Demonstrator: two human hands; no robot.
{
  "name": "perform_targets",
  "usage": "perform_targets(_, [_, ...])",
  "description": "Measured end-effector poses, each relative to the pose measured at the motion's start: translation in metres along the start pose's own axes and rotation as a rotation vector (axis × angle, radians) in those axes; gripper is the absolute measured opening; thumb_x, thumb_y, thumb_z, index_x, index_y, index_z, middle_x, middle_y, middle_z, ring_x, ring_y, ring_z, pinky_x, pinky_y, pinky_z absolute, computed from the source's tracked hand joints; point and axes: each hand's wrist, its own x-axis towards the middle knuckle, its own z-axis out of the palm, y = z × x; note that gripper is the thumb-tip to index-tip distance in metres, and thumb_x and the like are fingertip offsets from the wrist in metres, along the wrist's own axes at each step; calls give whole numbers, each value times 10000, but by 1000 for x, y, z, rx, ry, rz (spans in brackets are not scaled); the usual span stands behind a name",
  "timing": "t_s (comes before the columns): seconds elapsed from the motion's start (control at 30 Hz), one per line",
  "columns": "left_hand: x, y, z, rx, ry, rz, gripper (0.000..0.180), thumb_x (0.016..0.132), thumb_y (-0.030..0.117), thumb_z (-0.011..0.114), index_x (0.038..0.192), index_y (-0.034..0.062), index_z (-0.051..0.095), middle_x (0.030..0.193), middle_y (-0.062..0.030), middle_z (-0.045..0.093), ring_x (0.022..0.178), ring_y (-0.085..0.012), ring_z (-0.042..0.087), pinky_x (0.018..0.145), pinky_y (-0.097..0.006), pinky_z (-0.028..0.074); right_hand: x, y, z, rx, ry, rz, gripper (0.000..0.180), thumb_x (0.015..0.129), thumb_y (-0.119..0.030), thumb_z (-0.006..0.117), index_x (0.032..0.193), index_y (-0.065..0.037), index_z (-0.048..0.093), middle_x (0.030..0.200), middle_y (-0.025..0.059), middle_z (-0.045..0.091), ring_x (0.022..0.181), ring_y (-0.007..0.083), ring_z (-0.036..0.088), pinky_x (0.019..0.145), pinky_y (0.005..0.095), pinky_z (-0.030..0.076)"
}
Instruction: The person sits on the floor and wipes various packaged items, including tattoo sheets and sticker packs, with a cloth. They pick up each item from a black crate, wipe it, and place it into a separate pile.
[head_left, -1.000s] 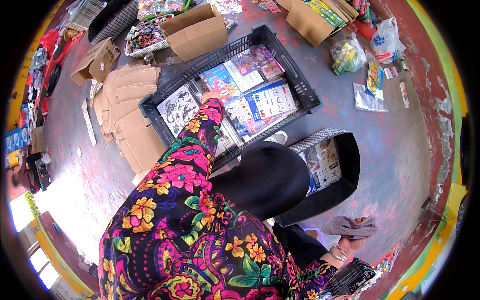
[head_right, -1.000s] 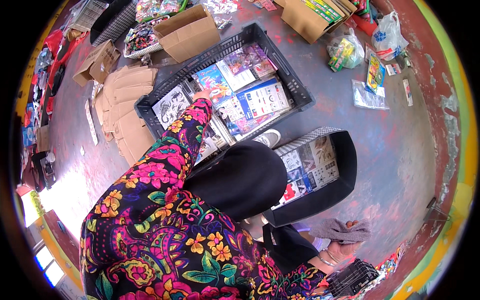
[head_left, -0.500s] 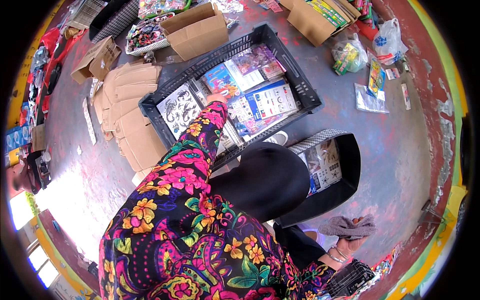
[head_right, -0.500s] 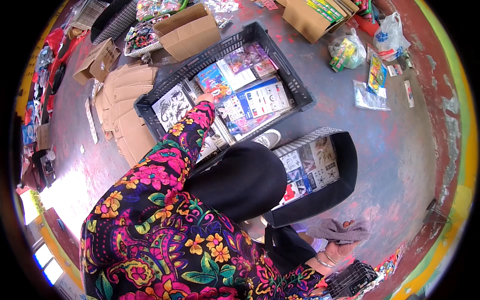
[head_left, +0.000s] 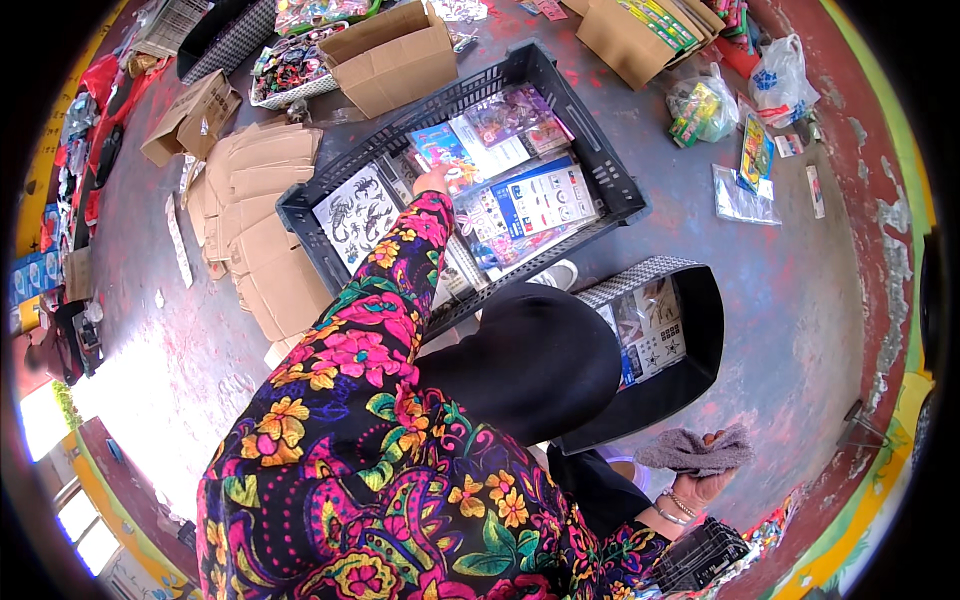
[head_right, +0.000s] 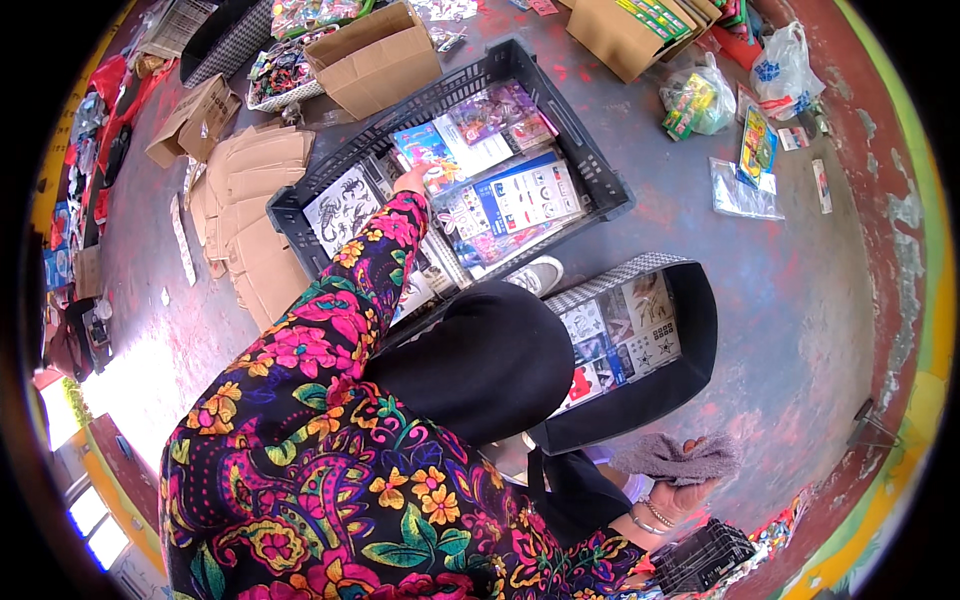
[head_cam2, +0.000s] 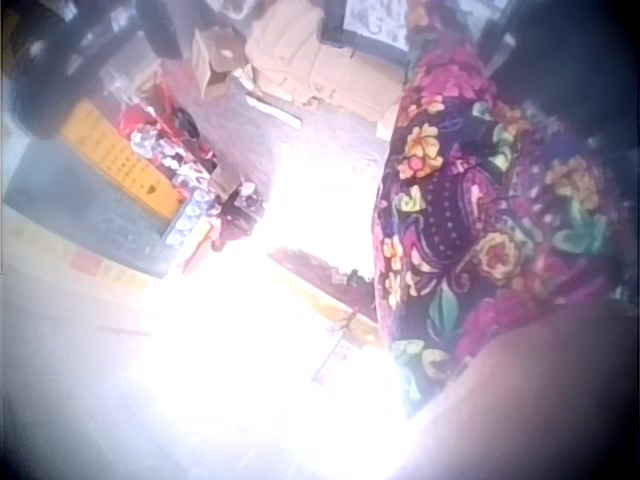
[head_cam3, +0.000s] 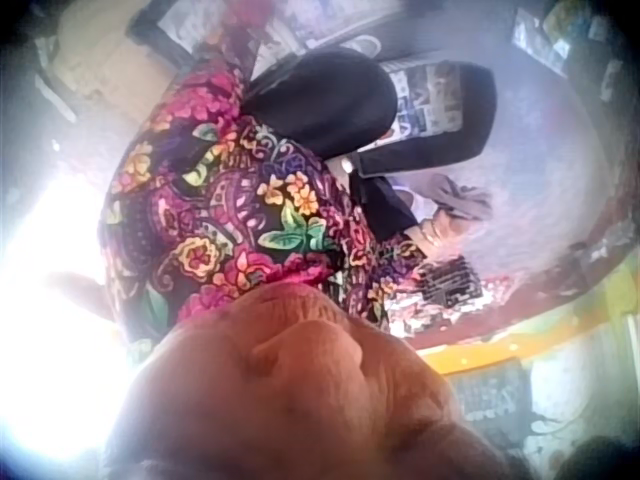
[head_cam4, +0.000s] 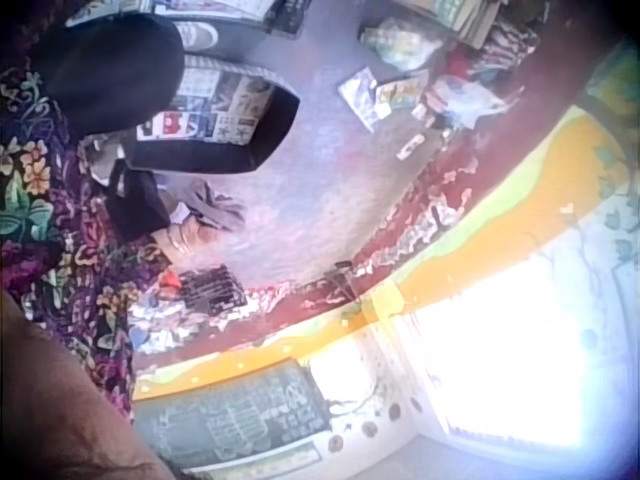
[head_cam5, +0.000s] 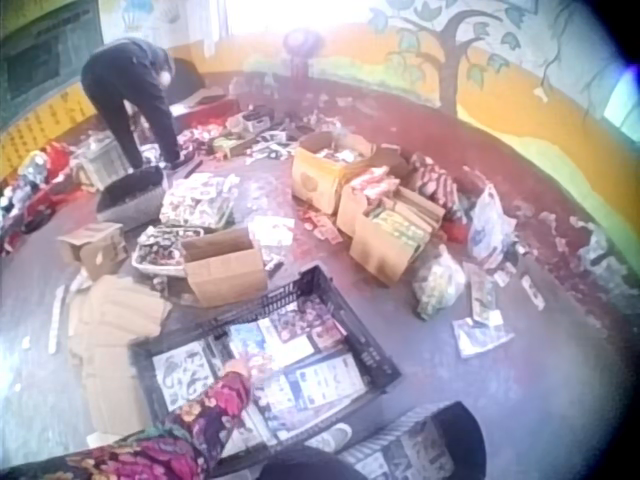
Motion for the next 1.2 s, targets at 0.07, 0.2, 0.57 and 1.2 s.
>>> perform_targets(0.07, [86,-97,18,-449,8,31,195,804,175,534,932,67,635,820,-105,603,646,-210,596,493,-324,424,9,0,-5,-10,-57,35,384,892,-397,456,1110,-87,515,1014,110,582,825,241,557,721,393,480])
perform_targets(0.2, [115,-104,21,-254,-77,11,163,770,84,564,907,5,604,797,-121,600,549,-234,592,403,-345,412,19,1,0,-8,-116,39,381,896,-392,450,1110,-84,515,1018,108,580,831,240,552,731,408,476])
perform_targets(0.57, [-70,12,-157,-1110,-295,-227,240,818,36,552,1041,-51,530,1032,-148,584,935,-256,595,813,-366,505,17,-2,33,135,-63,-112,462,873,-427,470,1179,-81,487,1078,87,559,972,257,545,884,460,429])
perform_targets(1.2, [-214,291,-62,-933,-1039,264,277,796,4,548,1071,-24,536,972,-120,623,857,-202,618,799,-330,494,51,34,123,-75,-735,-208,753,750,-457,603,1260,51,383,1201,143,492,859,159,578,728,228,476])
